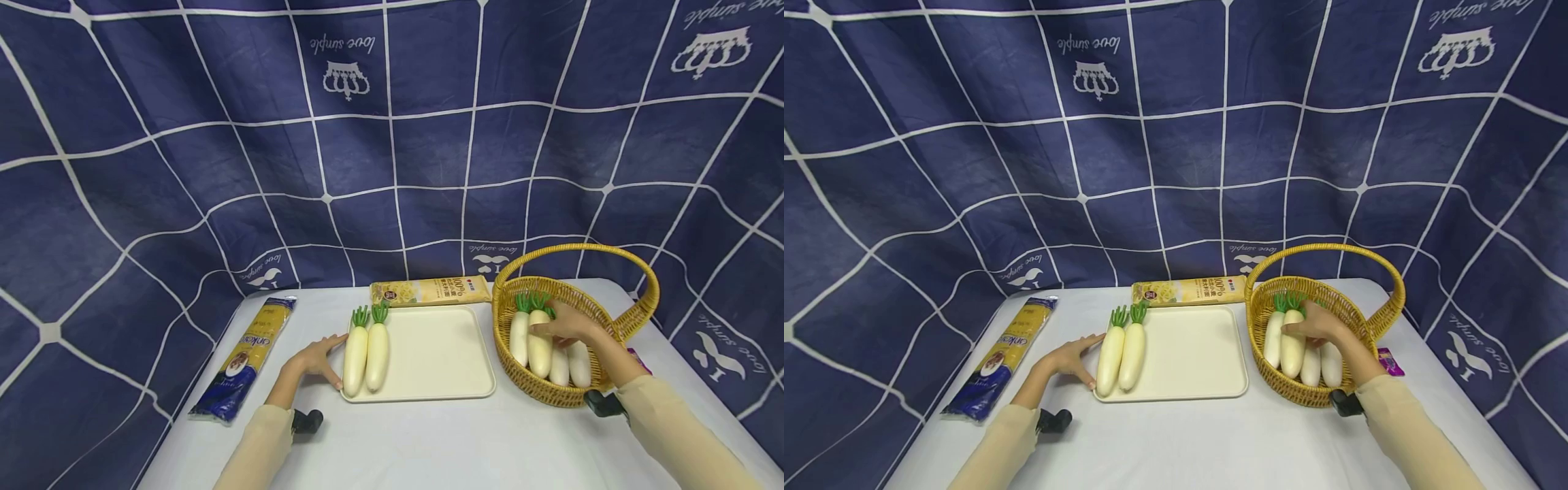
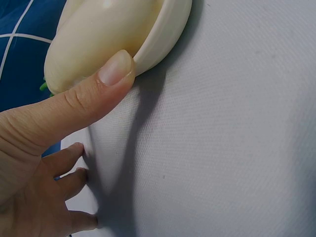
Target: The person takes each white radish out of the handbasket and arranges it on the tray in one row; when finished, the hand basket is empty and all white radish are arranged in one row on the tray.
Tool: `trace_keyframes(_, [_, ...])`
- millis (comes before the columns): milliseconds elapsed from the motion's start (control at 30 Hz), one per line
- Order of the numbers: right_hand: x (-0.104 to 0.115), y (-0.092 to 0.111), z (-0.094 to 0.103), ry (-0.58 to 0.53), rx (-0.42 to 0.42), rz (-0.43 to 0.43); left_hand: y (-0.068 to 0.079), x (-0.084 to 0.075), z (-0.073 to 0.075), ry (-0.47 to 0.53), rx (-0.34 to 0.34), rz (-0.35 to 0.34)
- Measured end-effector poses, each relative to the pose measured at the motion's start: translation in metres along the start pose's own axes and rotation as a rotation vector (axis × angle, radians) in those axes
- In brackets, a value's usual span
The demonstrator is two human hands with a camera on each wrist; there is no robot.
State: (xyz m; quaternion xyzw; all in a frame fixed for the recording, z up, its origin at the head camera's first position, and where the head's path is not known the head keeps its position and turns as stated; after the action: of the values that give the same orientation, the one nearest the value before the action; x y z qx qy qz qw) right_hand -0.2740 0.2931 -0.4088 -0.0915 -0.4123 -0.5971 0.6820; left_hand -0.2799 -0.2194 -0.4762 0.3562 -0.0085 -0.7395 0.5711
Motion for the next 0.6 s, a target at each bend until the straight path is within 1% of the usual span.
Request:
trace_keyframes(133, [0.0015, -0.0029, -0.0001, 0.015, 0.006, -0.017, -0.0006, -0.0007, 0.0003, -0.01, -0.001, 0.003])
trace_keyframes(367, [0.0067, -0.0052, -0.005, 0.084, 0.012, -0.072, -0.0009, -0.0009, 0.0003, -0.014, 0.005, 0.009])
trace_keyframes(500, [0.0077, -0.0059, -0.0088, 0.072, 0.03, -0.096, -0.0011, -0.001, 0.0006, -0.01, 0.007, 0.007])
trace_keyframes(600, [0.0084, -0.0058, -0.0097, 0.065, 0.028, -0.105, -0.0009, -0.0012, 0.0009, -0.005, 0.009, 0.009])
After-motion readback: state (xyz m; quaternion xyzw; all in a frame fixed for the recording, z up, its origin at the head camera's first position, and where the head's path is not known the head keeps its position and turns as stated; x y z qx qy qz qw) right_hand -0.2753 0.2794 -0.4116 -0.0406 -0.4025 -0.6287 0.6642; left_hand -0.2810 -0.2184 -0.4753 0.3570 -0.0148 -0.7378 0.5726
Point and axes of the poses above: each hand's wrist, its own y-axis away from the middle knuckle, its own z-axis out of the back of the hand, x = y × z, the point moved 1 cm from there along -y, towards the middle knuckle, and after that the axes turned 8 degrees about x, right-handed, at the moved point
